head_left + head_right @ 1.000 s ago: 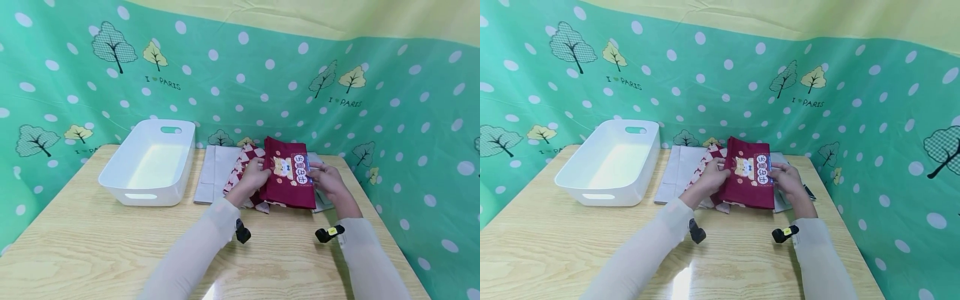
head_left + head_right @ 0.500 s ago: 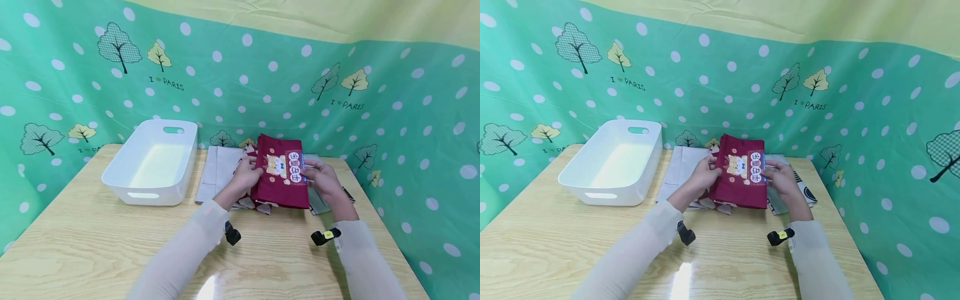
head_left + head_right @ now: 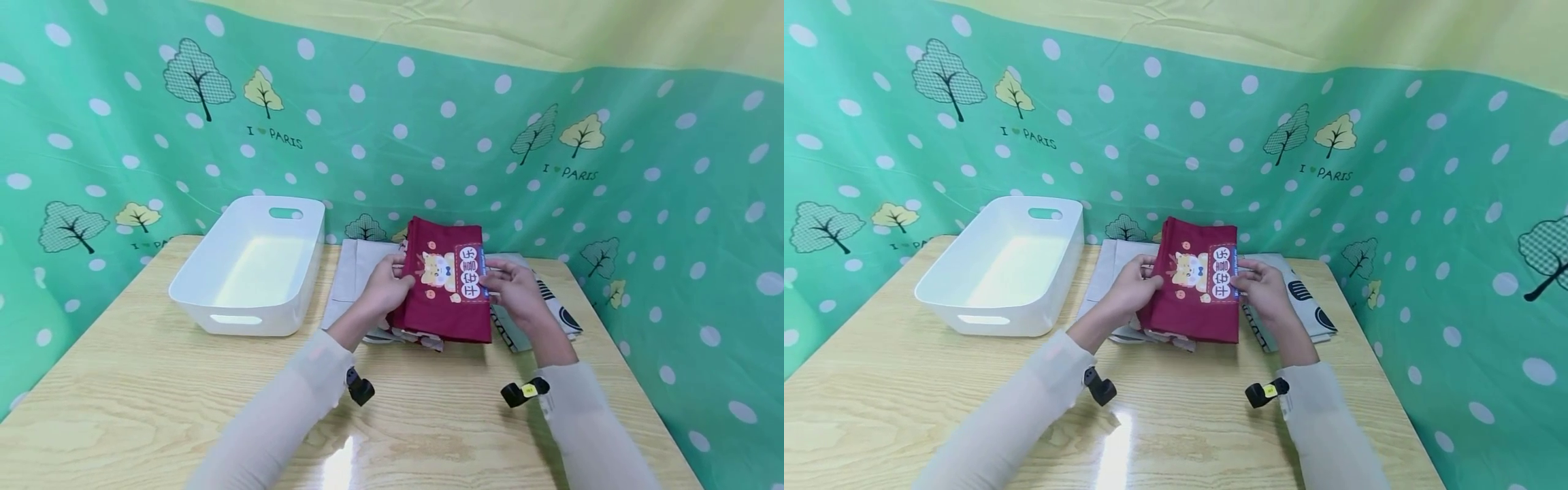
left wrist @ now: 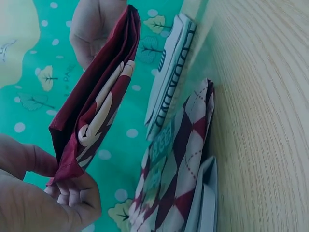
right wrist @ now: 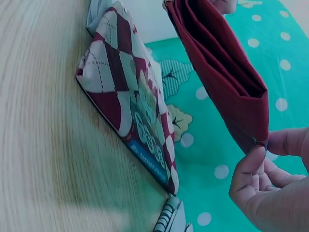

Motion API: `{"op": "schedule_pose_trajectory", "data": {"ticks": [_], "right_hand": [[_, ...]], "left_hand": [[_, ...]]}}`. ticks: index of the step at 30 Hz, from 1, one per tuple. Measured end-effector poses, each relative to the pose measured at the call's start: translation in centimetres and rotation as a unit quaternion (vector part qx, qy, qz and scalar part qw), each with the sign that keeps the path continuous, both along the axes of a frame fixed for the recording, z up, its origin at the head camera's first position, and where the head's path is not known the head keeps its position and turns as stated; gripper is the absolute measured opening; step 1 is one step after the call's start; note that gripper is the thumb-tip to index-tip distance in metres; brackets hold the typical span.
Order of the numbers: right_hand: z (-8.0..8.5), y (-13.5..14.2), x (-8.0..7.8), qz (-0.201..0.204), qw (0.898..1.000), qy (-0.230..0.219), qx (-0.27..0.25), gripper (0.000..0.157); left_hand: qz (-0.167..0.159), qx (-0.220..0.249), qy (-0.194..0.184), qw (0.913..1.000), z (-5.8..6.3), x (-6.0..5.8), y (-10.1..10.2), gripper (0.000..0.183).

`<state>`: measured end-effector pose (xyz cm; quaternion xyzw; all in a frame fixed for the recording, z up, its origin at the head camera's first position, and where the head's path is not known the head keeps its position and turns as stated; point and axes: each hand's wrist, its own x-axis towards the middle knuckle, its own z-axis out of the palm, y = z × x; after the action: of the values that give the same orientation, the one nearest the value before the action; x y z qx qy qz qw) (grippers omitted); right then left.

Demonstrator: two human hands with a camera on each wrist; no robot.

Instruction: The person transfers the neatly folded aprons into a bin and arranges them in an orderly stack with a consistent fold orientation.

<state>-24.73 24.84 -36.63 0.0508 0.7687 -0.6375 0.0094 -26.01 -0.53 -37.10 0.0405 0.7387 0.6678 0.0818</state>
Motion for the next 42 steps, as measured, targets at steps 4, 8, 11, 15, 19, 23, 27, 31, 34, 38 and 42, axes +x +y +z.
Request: {"op": "schedule_pose_trajectory", "data": {"ticks": [4, 8, 11, 15, 19, 23, 27, 31, 34, 38, 42], "right_hand": [[0.1, -1.0, 0.2, -0.002, 1.000, 0.010, 0.007, 0.047], [-0.2, -2.0, 0.1, 0.009, 1.000, 0.025, 0.014, 0.046], [-0.4, -2.8, 0.1, 0.013, 0.999, 0.029, 0.014, 0.045], [-0.4, -3.7, 0.2, 0.015, 0.999, 0.031, 0.010, 0.043], [-0.1, -4.4, 0.3, 0.031, 0.998, 0.045, 0.007, 0.043], [0.4, -5.1, 0.4, 0.043, 0.997, 0.058, 0.012, 0.044], [1.1, -5.9, 0.4, 0.048, 0.996, 0.067, 0.017, 0.044], [1.7, -6.6, 0.4, 0.049, 0.996, 0.071, 0.010, 0.044], [2.2, -7.1, 0.3, 0.054, 0.995, 0.078, -0.001, 0.044], [2.7, -7.9, 0.2, 0.057, 0.995, 0.085, -0.019, 0.044], [3.3, -8.9, 0.1, 0.063, 0.993, 0.097, -0.029, 0.044]], "left_hand": [[-0.004, 0.001, 0.005, 1.0000, 0.1, 0.3, -1.1, 0.041], [0.000, -0.002, -0.002, 1.0000, 0.3, 0.6, -2.2, 0.040], [0.009, -0.014, -0.006, 0.9998, 0.4, 0.8, -3.1, 0.041], [0.013, -0.026, -0.001, 0.9996, 0.6, 1.2, -4.0, 0.043], [0.013, -0.033, 0.012, 0.9993, 1.3, 1.7, -4.9, 0.042], [0.017, -0.045, 0.029, 0.9984, 2.2, 2.3, -5.9, 0.041], [0.018, -0.041, 0.040, 0.9982, 3.1, 2.8, -6.7, 0.043], [0.011, -0.038, 0.041, 0.9984, 3.7, 2.9, -7.4, 0.046], [0.010, -0.045, 0.050, 0.9977, 4.1, 3.0, -8.0, 0.048], [0.005, -0.052, 0.055, 0.9971, 4.7, 3.2, -9.0, 0.048], [0.006, -0.064, 0.059, 0.9962, 5.3, 3.4, -10.2, 0.047]]}}
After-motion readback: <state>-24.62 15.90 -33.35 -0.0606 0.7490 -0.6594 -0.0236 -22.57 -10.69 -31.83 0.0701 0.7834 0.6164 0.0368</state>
